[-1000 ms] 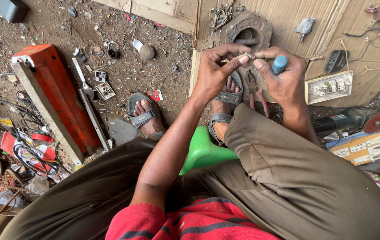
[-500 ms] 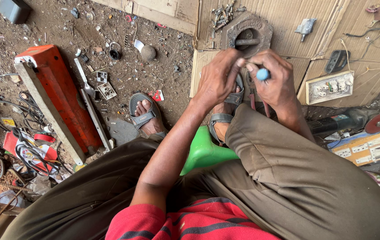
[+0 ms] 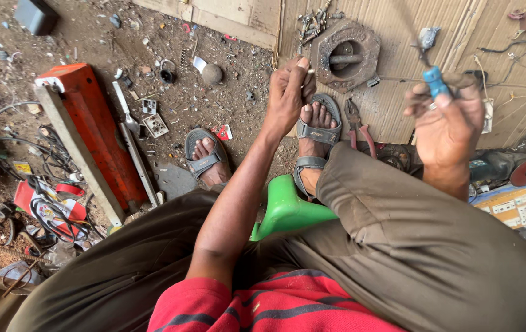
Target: The person sits on a low stool and uses a screwdriver to adjust a small metal component, then uses an angle grinder to cut a wire, and finally uses pliers to strip and bend the wire. The work is performed on a cluttered floor with cardboard and various tools.
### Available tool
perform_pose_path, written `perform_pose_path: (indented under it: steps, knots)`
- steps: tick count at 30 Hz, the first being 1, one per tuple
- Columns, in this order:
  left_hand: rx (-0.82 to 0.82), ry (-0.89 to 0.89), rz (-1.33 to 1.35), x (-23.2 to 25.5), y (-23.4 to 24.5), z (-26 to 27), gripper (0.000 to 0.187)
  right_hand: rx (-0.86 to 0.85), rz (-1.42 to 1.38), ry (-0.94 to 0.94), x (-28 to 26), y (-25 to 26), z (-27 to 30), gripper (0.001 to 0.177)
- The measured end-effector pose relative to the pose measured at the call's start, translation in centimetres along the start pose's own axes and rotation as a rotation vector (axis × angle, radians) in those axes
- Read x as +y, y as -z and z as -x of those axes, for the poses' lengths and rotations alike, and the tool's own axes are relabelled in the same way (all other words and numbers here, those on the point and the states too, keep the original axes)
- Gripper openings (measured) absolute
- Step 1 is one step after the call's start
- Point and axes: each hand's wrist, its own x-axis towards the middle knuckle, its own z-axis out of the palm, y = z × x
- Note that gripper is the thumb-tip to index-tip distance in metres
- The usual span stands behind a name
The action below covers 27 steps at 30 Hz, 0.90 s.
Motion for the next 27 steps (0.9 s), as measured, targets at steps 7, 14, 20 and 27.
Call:
perform_pose_path:
  steps: [7,14,20,27]
  knots:
    - [0.014,-0.209,0.092,6.1,-5.8,1.7,0.045,-0.255,0.229,-0.265,-7.5,-1.2,2.3,0.023]
    - [-0.011,-0.250,-0.022,17.8,-10.5,10.6,0.041,-0.378,1.500,0.235,-18.5,-9.1,5.8,0.034]
    - [0.102,-0.484,-0.157,21.8,-9.9,20.0,0.044,-0.512,1.500,0.300,-18.8,-16.3,12.0,0.039]
    - [0.216,-0.467,0.034,19.3,-5.3,26.8,0.044,-0.527,1.265,0.205,-13.5,-18.9,16.4,0.042]
